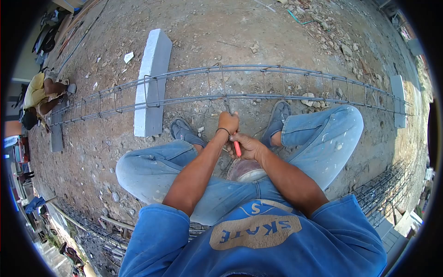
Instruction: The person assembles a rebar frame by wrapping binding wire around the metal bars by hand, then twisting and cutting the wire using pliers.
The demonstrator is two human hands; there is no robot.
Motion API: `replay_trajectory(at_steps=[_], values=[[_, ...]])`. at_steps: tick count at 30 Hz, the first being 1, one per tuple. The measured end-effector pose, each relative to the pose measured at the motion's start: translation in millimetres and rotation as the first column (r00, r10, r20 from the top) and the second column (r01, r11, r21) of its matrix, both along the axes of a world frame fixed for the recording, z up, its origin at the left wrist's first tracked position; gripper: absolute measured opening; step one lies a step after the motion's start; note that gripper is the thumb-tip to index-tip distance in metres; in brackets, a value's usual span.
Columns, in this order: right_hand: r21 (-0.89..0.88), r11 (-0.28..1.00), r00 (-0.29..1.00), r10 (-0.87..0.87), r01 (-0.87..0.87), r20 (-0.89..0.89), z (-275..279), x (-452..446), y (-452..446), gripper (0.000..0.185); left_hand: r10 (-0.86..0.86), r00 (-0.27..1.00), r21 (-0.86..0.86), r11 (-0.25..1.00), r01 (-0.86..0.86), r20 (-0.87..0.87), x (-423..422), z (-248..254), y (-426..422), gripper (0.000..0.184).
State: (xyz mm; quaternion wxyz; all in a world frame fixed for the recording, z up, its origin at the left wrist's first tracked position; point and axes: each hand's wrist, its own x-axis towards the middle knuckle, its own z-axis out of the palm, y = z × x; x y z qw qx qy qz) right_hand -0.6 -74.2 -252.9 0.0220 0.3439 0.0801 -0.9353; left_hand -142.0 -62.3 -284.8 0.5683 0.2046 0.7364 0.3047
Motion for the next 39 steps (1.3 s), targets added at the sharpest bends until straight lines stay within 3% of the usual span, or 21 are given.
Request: replay_trajectory(at_steps=[1, 2, 3, 4, 8, 11, 12, 13, 14, 15, 17, 23, 25, 27, 29, 30, 31, 32, 35, 37, 39], values=[[0.001, 1.0, 1.0, 0.004, -0.004, -0.003, -2, -7, -6, 0.023, -0.153, 0.871, -0.085, 0.988, 0.129, -0.466, 0, 3, 1, 0.055], [0.213, 0.974, 0.992, -0.093, 0.074, 0.083, -5, -14, -10, 0.017, -0.127, 0.809, -0.012, 0.989, 0.147, -0.574, 1, 5, -6, 0.057], [0.417, 0.9, 0.968, -0.203, 0.125, 0.148, -7, -18, -13, 0.012, -0.124, 0.81, -0.012, 0.99, 0.143, -0.573, 0, 11, -4, 0.057], [0.636, 0.758, 0.97, -0.015, -0.146, 0.241, -10, -19, -13, 0.008, -0.167, 0.816, -0.073, 0.986, 0.152, -0.553, 0, 16, -2, 0.06], [0.646, 0.739, 0.936, -0.058, -0.193, 0.346, -13, -32, -16, 0.007, -0.302, 0.77, -0.171, 0.953, 0.25, -0.562, 5, 28, -9, 0.076], [0.432, 0.887, 0.915, -0.027, -0.164, 0.403, 0, -17, 4, 0.02, -0.391, 0.72, -0.149, 0.914, 0.378, -0.573, 1, 48, -10, 0.085], [0.031, 0.999, 0.996, 0.046, -0.044, -0.081, -14, -6, 10, 0.029, -0.383, 0.715, -0.164, 0.919, 0.358, -0.585, -1, 62, -9, 0.085], [-0.392, 0.91, 0.846, -0.101, -0.134, -0.524, -25, -1, 15, 0.037, -0.356, 0.835, -0.12, 0.934, 0.338, -0.42, -4, 78, -6, 0.083], [-0.39, 0.907, 0.832, -0.092, -0.157, -0.547, -28, -2, 16, 0.037, -0.317, 0.917, -0.073, 0.948, 0.309, -0.243, -9, 88, -2, 0.08], [-0.293, 0.945, 0.858, -0.027, -0.145, -0.512, -28, -3, 14, 0.041, -0.304, 0.915, -0.08, 0.953, 0.294, -0.267, -13, 80, -3, 0.08], [-0.191, 0.967, 0.875, 0.055, -0.166, -0.482, -25, -8, 8, 0.045, -0.166, 0.986, -0.014, 0.986, 0.166, 0.03, -15, 52, -18, 0.072], [0.015, 0.994, 0.98, -0.109, 0.108, 0.165, 16, -20, 10, 0.03, -0.38, 0.911, -0.017, 0.924, 0.382, -0.16, -13, 28, -12, 0.078], [0.113, 0.99, 0.987, -0.1, 0.087, 0.122, 1, -22, 5, 0.024, -0.398, 0.864, -0.055, 0.914, 0.401, -0.31, -3, 9, -14, 0.08], [0.621, 0.709, 0.878, -0.005, -0.333, 0.478, -2, -25, -2, 0.024, -0.418, 0.792, -0.092, 0.901, 0.424, -0.446, -1, 4, -13, 0.083], [0.631, 0.749, 0.909, -0.097, -0.203, 0.406, -9, -23, -3, 0.032, -0.433, 0.764, -0.129, 0.895, 0.427, -0.479, 0, 7, -12, 0.087], [0.15, 0.988, 0.978, -0.075, 0.046, 0.195, -5, -19, 4, 0.04, -0.372, 0.871, -0.094, 0.927, 0.362, -0.319, -8, 30, -11, 0.088], [-0.416, 0.893, 0.981, -0.195, 0.172, -0.012, -2, -11, 9, 0.048, -0.393, 0.868, -0.087, 0.918, 0.386, -0.304, -10, 35, -12, 0.088], [-0.399, 0.917, 0.929, -0.165, 0.021, -0.33, -19, -1, 5, 0.061, -0.337, 0.907, -0.037, 0.94, 0.339, -0.253, -12, 39, -11, 0.085], [-0.179, 0.983, 0.954, -0.031, -0.024, -0.297, -11, 0, 2, 0.068, -0.296, 0.93, -0.013, 0.954, 0.3, -0.217, -17, 68, -8, 0.078], [-0.215, 0.976, 0.967, -0.035, -0.021, -0.253, -2, -11, 3, 0.063, -0.292, 0.928, -0.04, 0.956, 0.291, -0.23, -22, 70, -12, 0.074], [0.235, 0.957, 0.963, 0.107, -0.167, 0.249, 3, -16, -3, 0.047, -0.582, 0.734, -0.327, 0.81, 0.487, -0.35, -30, 51, -18, 0.075]])
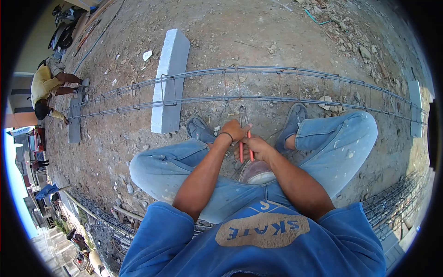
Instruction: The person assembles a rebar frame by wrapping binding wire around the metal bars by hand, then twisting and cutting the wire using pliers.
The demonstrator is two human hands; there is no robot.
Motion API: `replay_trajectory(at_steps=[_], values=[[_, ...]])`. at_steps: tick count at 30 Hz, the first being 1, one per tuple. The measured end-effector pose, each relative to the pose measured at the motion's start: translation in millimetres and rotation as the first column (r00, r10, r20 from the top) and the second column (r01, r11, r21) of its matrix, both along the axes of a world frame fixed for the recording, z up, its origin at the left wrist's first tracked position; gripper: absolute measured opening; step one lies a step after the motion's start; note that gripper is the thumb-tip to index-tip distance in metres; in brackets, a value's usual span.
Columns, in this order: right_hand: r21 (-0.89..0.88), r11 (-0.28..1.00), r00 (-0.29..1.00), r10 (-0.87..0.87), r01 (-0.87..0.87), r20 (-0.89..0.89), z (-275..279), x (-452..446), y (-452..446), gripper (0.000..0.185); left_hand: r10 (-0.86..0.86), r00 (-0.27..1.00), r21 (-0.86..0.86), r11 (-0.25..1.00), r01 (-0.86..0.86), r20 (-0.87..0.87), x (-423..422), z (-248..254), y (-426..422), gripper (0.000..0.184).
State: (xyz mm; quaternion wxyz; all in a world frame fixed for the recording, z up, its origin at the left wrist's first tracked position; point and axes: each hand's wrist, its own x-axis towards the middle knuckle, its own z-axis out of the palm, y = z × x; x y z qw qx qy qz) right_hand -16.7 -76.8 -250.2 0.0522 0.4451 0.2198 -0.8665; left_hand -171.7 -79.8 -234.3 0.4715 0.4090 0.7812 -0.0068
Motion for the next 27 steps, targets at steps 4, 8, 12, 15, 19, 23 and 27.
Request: replay_trajectory(at_steps=[4, 8, 12, 15, 19, 23, 27], values=[[0.373, 0.87, 0.884, 0.135, -0.322, 0.448, -76, 15, -7, 0.022, 0.042, 0.999, -0.034, 0.999, -0.043, -0.025, -22, -91, -24, 0.062], [0.225, 0.973, 0.834, -0.159, 0.043, 0.528, -66, 14, -4, 0.019, 0.278, 0.955, 0.129, 0.956, -0.263, -0.107, -48, -128, -45, 0.03], [0.362, 0.912, 0.729, -0.115, -0.191, 0.675, -81, 29, 13, 0.018, 0.687, 0.693, 0.043, 0.703, -0.71, 0.217, -80, -183, -53, 0.051], [0.453, 0.884, 0.701, -0.25, -0.117, 0.668, -104, 33, 25, 0.018, 0.676, 0.6, -0.106, 0.697, -0.709, 0.428, -54, -130, -29, 0.069], [0.343, 0.92, 0.7, -0.372, 0.19, 0.609, -100, 29, 23, 0.017, 0.727, 0.425, -0.204, 0.603, -0.772, 0.54, -48, -169, -7, 0.074], [0.251, 0.959, 0.783, -0.253, 0.128, 0.568, -110, 33, 16, 0.018, 0.76, 0.271, -0.268, 0.502, -0.822, 0.591, -46, -182, 6, 0.06], [0.287, 0.958, 0.783, -0.166, -0.018, 0.6, -110, 32, 19, 0.022, 0.799, -0.076, -0.393, 0.208, -0.895, 0.597, -50, -225, -16, 0.041]])
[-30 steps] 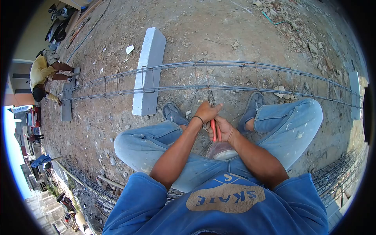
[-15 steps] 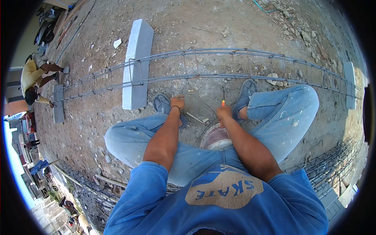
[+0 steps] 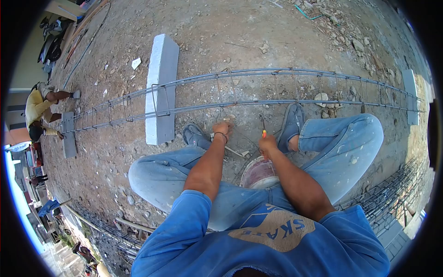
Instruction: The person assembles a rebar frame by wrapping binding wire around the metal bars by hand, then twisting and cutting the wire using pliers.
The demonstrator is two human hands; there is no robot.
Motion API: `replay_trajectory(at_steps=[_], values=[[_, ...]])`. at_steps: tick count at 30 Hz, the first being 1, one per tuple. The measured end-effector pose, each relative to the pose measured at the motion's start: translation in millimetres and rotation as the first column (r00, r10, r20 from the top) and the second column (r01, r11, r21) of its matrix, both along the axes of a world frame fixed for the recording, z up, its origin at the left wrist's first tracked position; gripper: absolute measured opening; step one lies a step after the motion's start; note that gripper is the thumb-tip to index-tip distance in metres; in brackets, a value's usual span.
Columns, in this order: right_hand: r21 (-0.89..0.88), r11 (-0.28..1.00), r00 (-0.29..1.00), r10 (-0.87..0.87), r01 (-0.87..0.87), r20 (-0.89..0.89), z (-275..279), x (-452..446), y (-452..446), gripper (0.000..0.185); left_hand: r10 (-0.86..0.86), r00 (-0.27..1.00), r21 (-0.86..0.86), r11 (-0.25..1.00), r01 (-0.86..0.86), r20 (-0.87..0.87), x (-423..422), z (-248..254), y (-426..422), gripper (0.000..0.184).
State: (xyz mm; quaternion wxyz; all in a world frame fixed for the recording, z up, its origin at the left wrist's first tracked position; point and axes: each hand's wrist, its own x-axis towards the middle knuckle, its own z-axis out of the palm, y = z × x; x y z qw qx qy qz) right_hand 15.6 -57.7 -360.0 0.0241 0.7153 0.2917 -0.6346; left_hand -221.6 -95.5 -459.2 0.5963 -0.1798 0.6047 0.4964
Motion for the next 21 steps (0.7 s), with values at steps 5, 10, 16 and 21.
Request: replay_trajectory(at_steps=[5, 10, 16, 21], values=[[0.28, 0.756, 0.766, 0.421, -0.592, 0.485, 0, -14, 10, 0.045, 0.4, 0.912, -0.197, 0.891, -0.41, -0.09, 17, -12, -50, 0.027], [0.25, 0.789, 0.788, 0.417, -0.561, 0.452, 80, -49, 10, 0.058, 0.194, 0.967, -0.146, 0.965, -0.219, -0.167, 44, 95, -72, 0.023], [0.302, 0.793, 0.838, 0.432, -0.529, 0.334, 34, -64, -14, 0.051, 0.093, 0.985, -0.251, 0.96, -0.127, -0.144, 36, 121, -104, 0.024], [0.367, 0.73, 0.817, 0.531, -0.576, 0.226, 41, -67, -17, 0.035, 0.115, 0.96, -0.001, 0.993, -0.119, -0.255, 41, 121, -90, 0.031]])
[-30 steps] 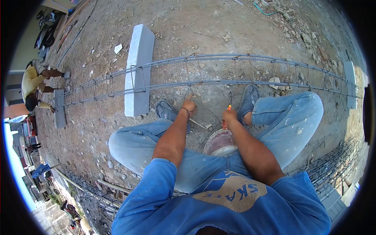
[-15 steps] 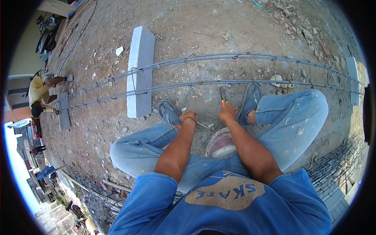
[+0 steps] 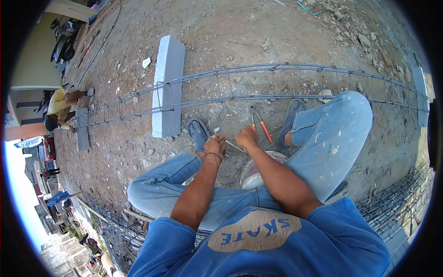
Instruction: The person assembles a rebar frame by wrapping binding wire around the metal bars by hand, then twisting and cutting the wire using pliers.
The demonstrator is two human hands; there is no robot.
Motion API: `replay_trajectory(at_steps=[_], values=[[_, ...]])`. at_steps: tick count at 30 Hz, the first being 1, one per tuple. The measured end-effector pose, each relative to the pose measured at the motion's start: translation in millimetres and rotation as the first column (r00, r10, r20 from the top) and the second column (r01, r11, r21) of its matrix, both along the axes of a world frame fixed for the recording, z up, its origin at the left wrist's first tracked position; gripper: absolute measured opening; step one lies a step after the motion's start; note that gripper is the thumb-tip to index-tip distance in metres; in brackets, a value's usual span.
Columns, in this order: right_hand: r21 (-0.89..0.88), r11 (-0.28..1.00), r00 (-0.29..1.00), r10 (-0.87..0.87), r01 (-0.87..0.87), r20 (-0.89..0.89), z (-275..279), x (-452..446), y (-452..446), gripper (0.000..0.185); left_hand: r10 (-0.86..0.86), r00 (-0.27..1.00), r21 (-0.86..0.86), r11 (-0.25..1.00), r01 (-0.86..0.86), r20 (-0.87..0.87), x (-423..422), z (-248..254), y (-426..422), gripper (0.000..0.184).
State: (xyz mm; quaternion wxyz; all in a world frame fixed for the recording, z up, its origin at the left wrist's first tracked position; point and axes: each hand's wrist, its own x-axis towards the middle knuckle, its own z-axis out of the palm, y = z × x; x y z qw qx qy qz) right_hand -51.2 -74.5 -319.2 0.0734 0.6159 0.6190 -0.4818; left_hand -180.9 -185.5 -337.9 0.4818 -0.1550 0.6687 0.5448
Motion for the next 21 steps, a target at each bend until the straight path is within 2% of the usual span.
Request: replay_trajectory(at_steps=[1, 2, 3, 4, 5, 6, 7, 8, 9, 10, 12, 13, 14, 15, 16, 17, 18, 19, 21], values=[[0.021, 1.0, 0.998, -0.011, 0.013, -0.061, 10, 0, -1, 0.03, -0.041, 0.996, -0.003, 0.999, 0.041, -0.08, 3, 14, 10, 0.037], [0.04, 0.999, 0.992, -0.019, 0.024, -0.121, 19, -1, 2, 0.026, -0.049, 0.996, 0.009, 0.999, 0.05, -0.078, 0, 28, 18, 0.037], [0.05, 0.998, 0.993, -0.021, 0.027, -0.115, 34, -3, 10, 0.026, 0.07, 0.997, -0.025, 0.997, -0.07, -0.02, -10, 34, 19, 0.042], [0.164, 0.986, 0.969, 0.003, 0.039, -0.247, 53, -3, 17, 0.022, 0.195, 0.98, -0.067, 0.979, -0.192, 0.038, -20, 42, 18, 0.047], [0.272, 0.961, 0.928, 0.052, 0.055, -0.369, 72, -2, 24, 0.019, 0.247, 0.954, -0.317, 0.93, -0.186, 0.167, -30, 72, 29, 0.051], [0.284, 0.958, 0.931, 0.074, 0.033, -0.357, 91, -5, 34, 0.019, 0.327, 0.903, -0.541, 0.83, -0.134, 0.279, -41, 108, 40, 0.056], [0.35, 0.925, 0.875, 0.044, 0.147, -0.483, 110, -11, 51, 0.015, 0.344, 0.893, -0.532, 0.834, -0.147, 0.292, -48, 129, 35, 0.056], [0.391, 0.881, 0.796, 0.026, 0.268, -0.605, 123, -21, 69, 0.012, 0.141, 0.926, -0.409, 0.912, 0.017, 0.351, -56, 146, 27, 0.056], [0.376, 0.866, 0.767, -0.013, 0.329, -0.641, 129, -31, 91, 0.011, -0.073, 0.923, -0.276, 0.943, 0.188, 0.378, -60, 161, 23, 0.057], [0.358, 0.848, 0.735, -0.054, 0.391, -0.675, 132, -43, 117, 0.011, -0.065, 0.92, -0.271, 0.946, 0.18, 0.387, -64, 176, 29, 0.057], [0.285, 0.855, 0.685, -0.107, 0.434, -0.721, 137, -68, 181, 0.012, -0.324, 0.891, 0.026, 0.942, 0.333, 0.317, -78, 199, 54, 0.053], [0.188, 0.877, 0.663, -0.178, 0.442, -0.727, 131, -81, 215, 0.012, -0.318, 0.891, 0.034, 0.945, 0.325, 0.323, -83, 200, 70, 0.053], [0.091, 0.89, 0.644, -0.249, 0.446, -0.724, 124, -95, 250, 0.012, -0.334, 0.912, 0.093, 0.943, 0.321, 0.237, -83, 198, 92, 0.049], [0.181, 0.891, 0.733, -0.21, 0.416, -0.647, 103, -107, 285, 0.013, -0.336, 0.929, 0.147, 0.938, 0.315, 0.153, -82, 195, 110, 0.045], [0.265, 0.889, 0.812, -0.175, 0.373, -0.557, 74, -115, 317, 0.015, -0.323, 0.931, 0.15, 0.942, 0.299, 0.169, -79, 193, 126, 0.045], [0.51, 0.837, 0.937, -0.011, 0.201, -0.35, 50, -119, 342, 0.019, -0.323, 0.946, 0.187, 0.931, 0.314, 0.018, -74, 192, 142, 0.041], [0.691, 0.723, 0.988, 0.121, -0.019, -0.099, 29, -123, 365, 0.023, -0.307, 0.941, 0.219, 0.917, 0.332, -0.139, -75, 192, 155, 0.036], [0.689, 0.724, 0.986, 0.138, -0.039, -0.088, 4, -128, 383, 0.023, -0.291, 0.948, 0.221, 0.923, 0.314, -0.128, -78, 192, 162, 0.036], [0.735, 0.63, 0.955, 0.283, -0.252, 0.085, -39, -141, 416, 0.027, -0.259, 0.952, 0.184, 0.94, 0.287, -0.162, -86, 186, 172, 0.03]])
